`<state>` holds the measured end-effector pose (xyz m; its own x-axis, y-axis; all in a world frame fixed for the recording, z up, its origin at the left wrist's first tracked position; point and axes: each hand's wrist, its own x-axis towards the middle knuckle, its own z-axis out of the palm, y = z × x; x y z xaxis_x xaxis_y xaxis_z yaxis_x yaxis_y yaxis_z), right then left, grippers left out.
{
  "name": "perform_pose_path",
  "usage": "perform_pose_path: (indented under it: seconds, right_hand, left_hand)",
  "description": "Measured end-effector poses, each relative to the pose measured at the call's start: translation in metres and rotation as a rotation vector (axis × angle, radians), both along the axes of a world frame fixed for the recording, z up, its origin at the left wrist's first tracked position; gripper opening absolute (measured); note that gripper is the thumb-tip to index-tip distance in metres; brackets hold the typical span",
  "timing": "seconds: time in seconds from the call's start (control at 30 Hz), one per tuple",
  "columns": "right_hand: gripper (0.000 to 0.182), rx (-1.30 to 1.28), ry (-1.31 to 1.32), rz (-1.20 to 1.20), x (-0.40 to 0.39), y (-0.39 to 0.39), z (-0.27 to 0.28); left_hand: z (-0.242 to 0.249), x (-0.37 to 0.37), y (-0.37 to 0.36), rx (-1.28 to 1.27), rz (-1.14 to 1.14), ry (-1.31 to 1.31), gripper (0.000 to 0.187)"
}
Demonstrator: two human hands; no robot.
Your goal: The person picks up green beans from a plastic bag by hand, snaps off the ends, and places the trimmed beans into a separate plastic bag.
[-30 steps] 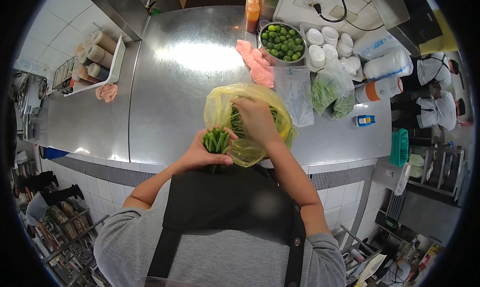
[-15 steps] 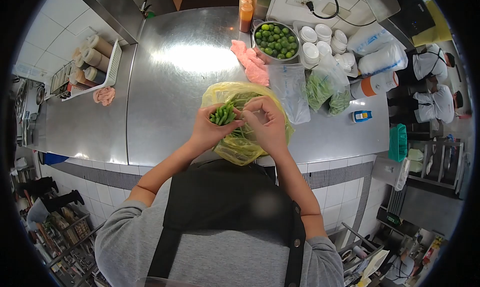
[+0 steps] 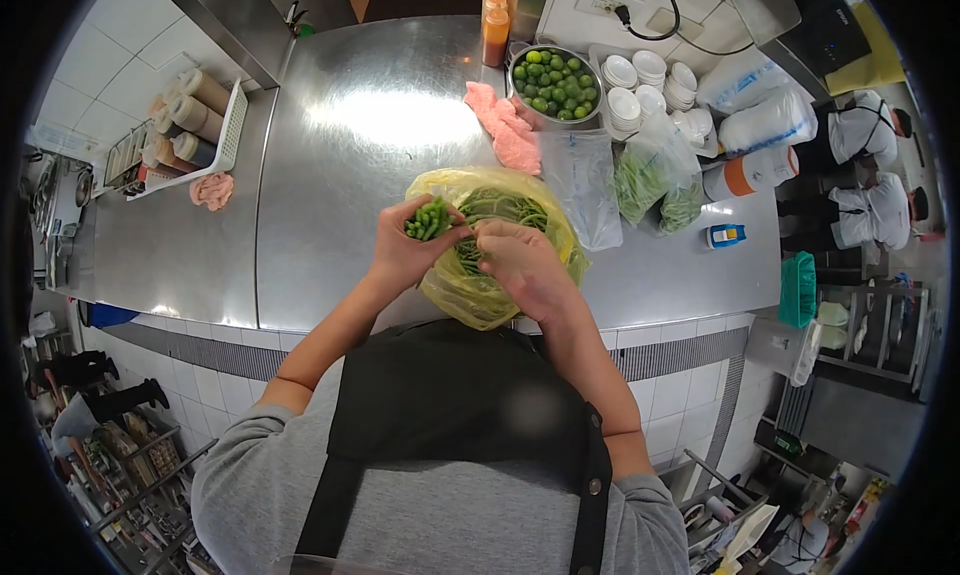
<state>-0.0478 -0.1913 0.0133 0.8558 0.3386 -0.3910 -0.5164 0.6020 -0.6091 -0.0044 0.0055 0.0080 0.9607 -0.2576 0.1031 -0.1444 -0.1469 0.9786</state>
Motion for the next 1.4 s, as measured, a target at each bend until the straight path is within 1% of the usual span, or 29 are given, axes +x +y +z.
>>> perform_pose_path:
  seconds: [0.03,0.1,0.13,0.17,0.2,0.23,0.27,0.3,0.33,0.37,0.4,0.47,0.5,0.57,0.6,0.67,0.77,0.9,0.97,1.0,1.07,1.1,1.17,1.2,1.27,1.3,1.33,1.37,1.4]
  right_hand:
    - [0.006,-0.058,-0.01,-0.028,0.002,0.0,-0.002]
    - [0.005,-0.114,-0.017,-0.056,0.002,-0.001,-0.007]
    - [0.006,-0.276,-0.044,-0.09,0.002,-0.001,-0.009]
    - [0.009,-0.437,-0.072,-0.122,0.002,-0.001,-0.012]
    - [0.009,-0.436,-0.073,-0.12,0.002,0.0,-0.016]
    - [0.013,-0.637,-0.203,-0.072,0.0,0.001,-0.02]
    - [0.017,-0.839,-0.334,-0.025,-0.001,0.002,-0.022]
    - [0.017,-0.839,-0.331,-0.028,-0.001,0.002,-0.021]
    - [0.017,-1.011,-0.375,0.005,-0.001,0.003,-0.018]
    - [0.018,-1.182,-0.416,0.039,-0.001,0.005,-0.016]
    - [0.018,-1.181,-0.413,0.038,0.0,0.006,-0.016]
    - [0.01,-1.024,-0.622,-0.082,0.002,0.008,-0.015]
    - [0.01,-1.024,-0.622,-0.081,0.001,0.012,-0.01]
    - [0.016,-0.954,-0.72,-0.153,0.0,0.021,0.01]
    - [0.016,-0.956,-0.719,-0.155,-0.001,0.024,0.019]
    - [0.012,-1.052,-0.802,-0.065,-0.004,0.028,0.03]
    - [0.012,-1.125,-0.866,-0.133,-0.004,0.028,0.022]
    - [0.012,-0.999,-0.953,-0.177,-0.009,0.025,0.027]
    - [0.013,-0.792,-0.968,0.023,-0.013,0.021,0.038]
    - [0.013,-0.793,-0.966,0.019,-0.013,0.02,0.041]
    - [0.01,-0.779,-0.895,0.307,-0.01,0.017,0.045]
    - [0.01,-0.78,-0.893,0.306,-0.007,0.013,0.037]
    - [0.012,-1.075,-0.768,0.389,0.0,0.005,0.005]
    - [0.012,-1.073,-0.774,0.392,0.002,0.002,-0.003]
    - [0.018,-1.33,-0.773,0.233,0.008,-0.005,-0.02]
    - [0.02,-1.432,-0.827,0.19,0.013,-0.01,-0.032]
    - [0.02,-1.431,-0.83,0.191,0.02,-0.011,-0.038]
    - [0.022,-1.452,-0.752,0.173,0.028,-0.011,-0.043]
    - [0.025,-1.472,-0.674,0.155,0.035,-0.011,-0.047]
  left_hand:
    - [0.003,0.001,0.0,0.0,-0.004,0.001,0.015]
    - [0.011,0.003,0.002,-0.245,0.06,0.24,0.014]
    - [0.011,0.006,0.004,-0.243,0.062,0.24,0.014]
    - [0.01,0.009,0.007,-0.436,0.087,0.383,0.015]
    - [0.009,0.012,0.011,-0.63,0.112,0.526,0.015]
    - [0.006,0.015,0.015,-0.78,0.085,0.603,0.021]
    - [0.005,0.015,0.017,-0.78,0.085,0.604,0.021]
    - [0.004,0.016,0.017,-0.928,0.098,0.662,0.022]
    - [0.002,0.017,0.018,-1.075,0.111,0.721,0.023]
    - [-0.003,0.017,0.02,-1.095,0.065,0.713,0.022]
    - [-0.003,0.017,0.02,-1.093,0.064,0.716,0.022]
    - [-0.003,0.016,0.019,-1.083,0.092,0.749,0.019]
    - [-0.004,0.016,0.019,-1.083,0.092,0.749,0.019]
    - [-0.007,0.017,0.018,-1.108,0.087,0.755,0.019]
    - [-0.008,0.017,0.017,-1.108,0.084,0.756,0.019]
    - [-0.011,0.017,0.016,-1.143,0.078,0.753,0.02]
    - [-0.01,0.018,0.013,-1.136,0.096,0.758,0.02]
    - [-0.011,0.018,0.013,-1.039,0.067,0.722,0.02]
    - [-0.008,0.017,0.012,-1.044,0.1,0.783,0.019]
    - [-0.011,0.018,0.012,-1.041,0.097,0.785,0.019]
    - [-0.018,0.021,0.017,-1.179,0.063,0.827,0.017]
    - [-0.016,0.021,0.019,-1.179,0.062,0.83,0.017]
    - [-0.009,0.02,0.022,-1.234,0.019,0.85,0.016]
    - [-0.008,0.019,0.024,-1.235,0.022,0.845,0.016]
    - [-0.008,0.017,0.025,-1.266,0.002,0.861,0.017]
    - [-0.005,0.014,0.024,-1.268,0.005,0.857,0.017]
    - [-0.001,0.007,0.023,-1.074,0.067,0.765,0.02]
    - [0.004,0.0,0.02,-0.881,0.124,0.673,0.024]
    - [0.01,-0.008,0.018,-0.882,0.124,0.673,0.024]
